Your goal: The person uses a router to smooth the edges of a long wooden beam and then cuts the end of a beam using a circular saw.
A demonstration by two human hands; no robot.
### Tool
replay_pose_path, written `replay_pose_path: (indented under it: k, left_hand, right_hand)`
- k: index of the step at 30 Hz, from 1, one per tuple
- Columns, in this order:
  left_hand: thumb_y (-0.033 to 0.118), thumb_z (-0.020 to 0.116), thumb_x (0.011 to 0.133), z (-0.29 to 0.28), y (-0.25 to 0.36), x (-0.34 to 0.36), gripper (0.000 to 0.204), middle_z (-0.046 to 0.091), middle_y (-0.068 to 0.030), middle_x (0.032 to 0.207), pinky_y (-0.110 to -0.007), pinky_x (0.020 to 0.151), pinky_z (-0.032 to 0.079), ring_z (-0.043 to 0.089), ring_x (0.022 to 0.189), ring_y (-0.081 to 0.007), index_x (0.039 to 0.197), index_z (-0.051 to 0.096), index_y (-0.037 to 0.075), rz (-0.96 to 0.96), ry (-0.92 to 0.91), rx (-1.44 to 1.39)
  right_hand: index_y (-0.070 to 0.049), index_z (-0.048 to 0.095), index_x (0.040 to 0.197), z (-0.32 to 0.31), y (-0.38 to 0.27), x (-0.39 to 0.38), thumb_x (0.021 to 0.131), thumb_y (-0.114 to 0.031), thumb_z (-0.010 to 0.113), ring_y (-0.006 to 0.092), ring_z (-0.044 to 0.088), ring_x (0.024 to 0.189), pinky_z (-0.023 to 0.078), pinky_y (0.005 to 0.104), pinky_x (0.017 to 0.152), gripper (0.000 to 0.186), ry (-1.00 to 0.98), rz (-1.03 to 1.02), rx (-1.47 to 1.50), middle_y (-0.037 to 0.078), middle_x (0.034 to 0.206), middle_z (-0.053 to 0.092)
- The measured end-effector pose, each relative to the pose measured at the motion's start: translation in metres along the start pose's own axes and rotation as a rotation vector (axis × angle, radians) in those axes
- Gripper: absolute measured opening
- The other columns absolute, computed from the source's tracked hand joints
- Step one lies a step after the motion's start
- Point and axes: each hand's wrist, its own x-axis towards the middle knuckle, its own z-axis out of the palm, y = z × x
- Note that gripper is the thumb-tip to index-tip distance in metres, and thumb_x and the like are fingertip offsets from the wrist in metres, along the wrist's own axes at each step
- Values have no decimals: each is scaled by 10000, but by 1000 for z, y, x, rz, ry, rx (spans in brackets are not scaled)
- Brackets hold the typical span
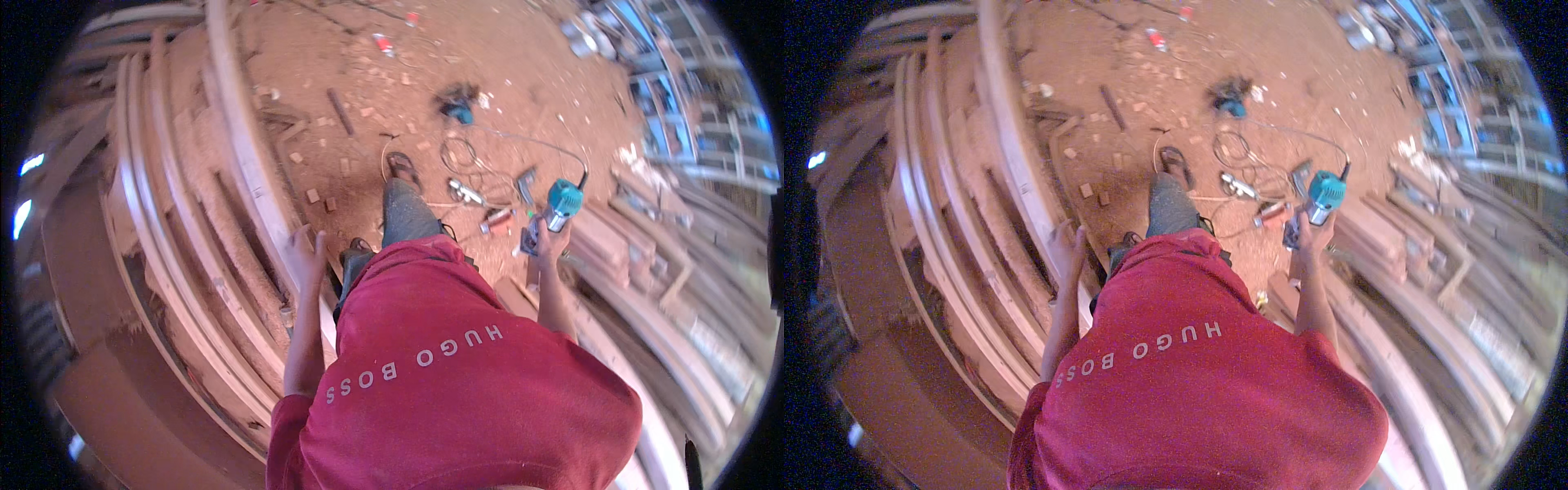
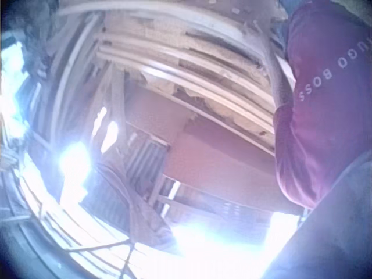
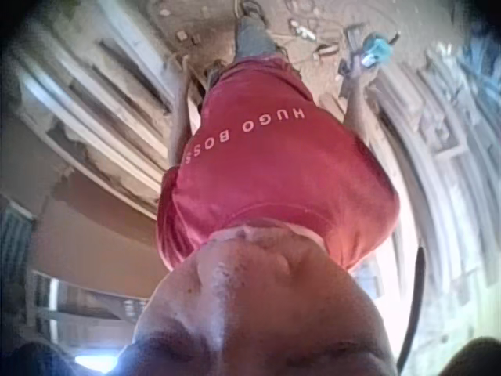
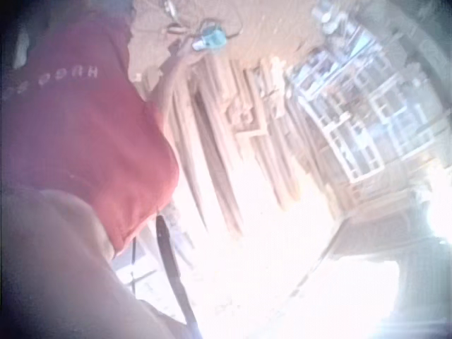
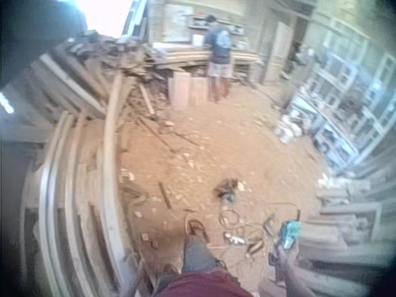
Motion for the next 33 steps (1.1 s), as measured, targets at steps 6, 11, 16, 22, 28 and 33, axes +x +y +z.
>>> replay_pose_path:
  k: [6,11,16,22,28,33]
  left_hand:
    - [513,718,819,13,-70,-22,948,274,-201,1564,-607,1023,393,369,1379,-392,1527,253,87,-278,28,443]
    - [517,681,843,29,-82,-18,1114,162,-269,1592,-608,1054,392,304,1424,-424,1555,3,-7,-385,-192,451]
    - [493,638,882,47,-105,-4,1185,133,-464,1487,-501,1027,472,469,1280,-498,1434,-147,-203,-266,-454,735]
    - [610,645,856,59,-170,42,1302,70,-511,1467,-480,1066,444,352,1342,-557,1386,-177,-250,-205,-521,1068]
    - [550,631,909,13,-148,45,1089,297,-62,1584,-714,902,455,360,1379,-331,1553,-191,241,-828,-690,423]
    - [508,644,909,54,-119,4,1046,306,-94,1566,-692,903,466,392,1345,-351,1553,-133,232,-742,-294,577]
  right_hand:
    - [21,579,1159,-124,96,-210,843,-236,737,227,666,874,533,374,812,437,368,583,169,117,966,688]
    - [36,630,1138,-188,109,-321,799,-332,763,250,671,814,541,414,732,518,809,1083,118,151,951,704]
    - [20,659,1085,-209,158,-358,846,-364,703,236,646,785,541,390,723,454,1220,1377,350,115,983,697]
    - [-154,626,1038,-142,268,-385,873,-467,632,266,656,796,569,442,750,354,1353,1464,747,62,979,677]
    - [-123,522,1298,26,425,-333,934,-675,471,263,625,968,546,450,853,663,1306,1573,1022,75,1165,617]
    - [-114,532,1276,178,570,-301,971,-598,433,263,613,1026,521,415,918,581,1316,1524,830,69,1188,614]
